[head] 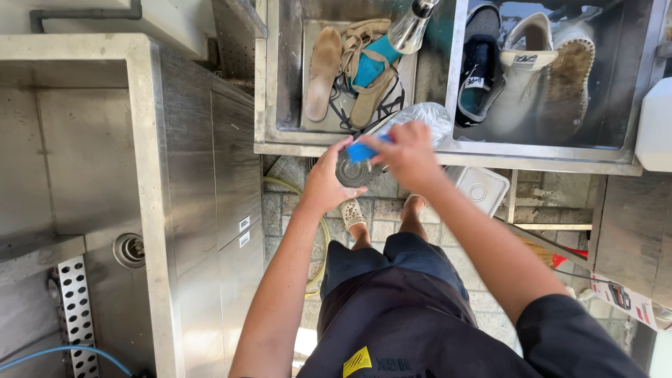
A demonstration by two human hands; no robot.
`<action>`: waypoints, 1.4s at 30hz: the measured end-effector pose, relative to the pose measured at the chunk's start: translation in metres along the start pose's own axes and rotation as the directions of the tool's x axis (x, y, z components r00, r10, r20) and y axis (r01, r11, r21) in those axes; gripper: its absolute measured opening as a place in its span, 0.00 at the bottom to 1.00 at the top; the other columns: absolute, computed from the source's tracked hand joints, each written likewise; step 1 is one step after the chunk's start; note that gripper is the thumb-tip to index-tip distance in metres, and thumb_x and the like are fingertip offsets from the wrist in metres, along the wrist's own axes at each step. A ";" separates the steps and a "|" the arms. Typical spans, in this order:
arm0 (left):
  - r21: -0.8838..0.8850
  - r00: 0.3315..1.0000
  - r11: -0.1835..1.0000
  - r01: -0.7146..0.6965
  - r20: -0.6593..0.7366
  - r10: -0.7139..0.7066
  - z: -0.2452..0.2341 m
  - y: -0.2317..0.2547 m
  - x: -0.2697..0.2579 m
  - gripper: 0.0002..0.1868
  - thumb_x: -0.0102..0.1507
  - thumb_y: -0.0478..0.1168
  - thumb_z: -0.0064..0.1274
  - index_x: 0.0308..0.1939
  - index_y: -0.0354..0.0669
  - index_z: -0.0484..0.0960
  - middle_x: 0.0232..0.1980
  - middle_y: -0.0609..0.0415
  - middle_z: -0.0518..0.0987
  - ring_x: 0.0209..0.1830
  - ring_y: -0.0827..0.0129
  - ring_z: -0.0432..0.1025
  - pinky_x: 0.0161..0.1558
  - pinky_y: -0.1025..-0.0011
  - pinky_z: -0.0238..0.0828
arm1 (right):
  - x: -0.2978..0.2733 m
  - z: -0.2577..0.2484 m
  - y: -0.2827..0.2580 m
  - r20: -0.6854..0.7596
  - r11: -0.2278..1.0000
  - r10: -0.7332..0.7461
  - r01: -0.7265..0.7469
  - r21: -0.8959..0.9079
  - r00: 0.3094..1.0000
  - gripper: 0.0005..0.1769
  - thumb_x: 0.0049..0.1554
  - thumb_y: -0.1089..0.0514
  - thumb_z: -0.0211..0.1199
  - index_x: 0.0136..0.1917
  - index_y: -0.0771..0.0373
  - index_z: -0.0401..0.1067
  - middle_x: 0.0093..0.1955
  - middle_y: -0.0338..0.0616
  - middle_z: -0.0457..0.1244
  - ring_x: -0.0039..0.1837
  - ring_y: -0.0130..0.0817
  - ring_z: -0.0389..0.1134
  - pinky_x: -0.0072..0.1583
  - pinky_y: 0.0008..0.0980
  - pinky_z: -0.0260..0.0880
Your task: The person cleans a single black sneaker using a multifunctional shoe washing machine. They spray the sole with a handheld sprayer, use a metal pick to remove debris from the treads, and scrub the sole with a brush under running water.
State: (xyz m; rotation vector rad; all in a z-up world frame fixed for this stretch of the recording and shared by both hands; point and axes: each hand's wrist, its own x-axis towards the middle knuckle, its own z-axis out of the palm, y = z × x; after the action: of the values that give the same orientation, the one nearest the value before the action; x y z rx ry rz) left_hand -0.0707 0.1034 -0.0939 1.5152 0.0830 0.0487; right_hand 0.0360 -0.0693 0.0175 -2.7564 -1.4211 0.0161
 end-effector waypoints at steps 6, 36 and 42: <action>-0.048 0.986 0.990 -0.129 -0.111 0.123 0.007 -0.012 -0.002 0.53 0.42 0.42 0.80 0.70 0.45 0.71 0.70 0.48 0.75 0.70 0.54 0.72 0.69 0.62 0.69 | 0.002 -0.021 0.005 -0.043 0.970 0.175 -0.180 -0.163 0.984 0.21 0.57 0.43 0.69 0.64 0.38 0.79 0.43 0.40 0.59 0.53 0.45 0.57 0.58 0.49 0.55; 0.252 0.996 0.967 -0.028 -0.071 0.047 -0.013 -0.002 0.007 0.54 0.34 0.54 0.80 0.66 0.57 0.77 0.59 0.51 0.79 0.63 0.56 0.70 0.65 0.57 0.63 | -0.035 -0.035 0.007 0.112 0.977 0.104 -0.081 -0.196 0.988 0.22 0.59 0.42 0.66 0.66 0.39 0.78 0.43 0.42 0.61 0.53 0.43 0.57 0.60 0.48 0.55; 0.240 0.997 0.971 -0.011 -0.072 0.029 -0.013 0.000 0.005 0.55 0.34 0.53 0.81 0.66 0.58 0.77 0.55 0.48 0.78 0.57 0.53 0.74 0.59 0.57 0.70 | -0.031 -0.004 -0.008 0.076 0.958 0.151 -0.127 -0.258 0.986 0.22 0.56 0.43 0.65 0.64 0.38 0.79 0.44 0.41 0.62 0.53 0.43 0.58 0.60 0.50 0.54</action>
State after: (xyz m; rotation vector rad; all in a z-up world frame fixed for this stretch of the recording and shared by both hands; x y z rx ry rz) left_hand -0.0668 0.1170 -0.0950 1.7561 0.1378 0.1154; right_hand 0.0117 -0.0899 0.0216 -3.0990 -1.3305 -0.0322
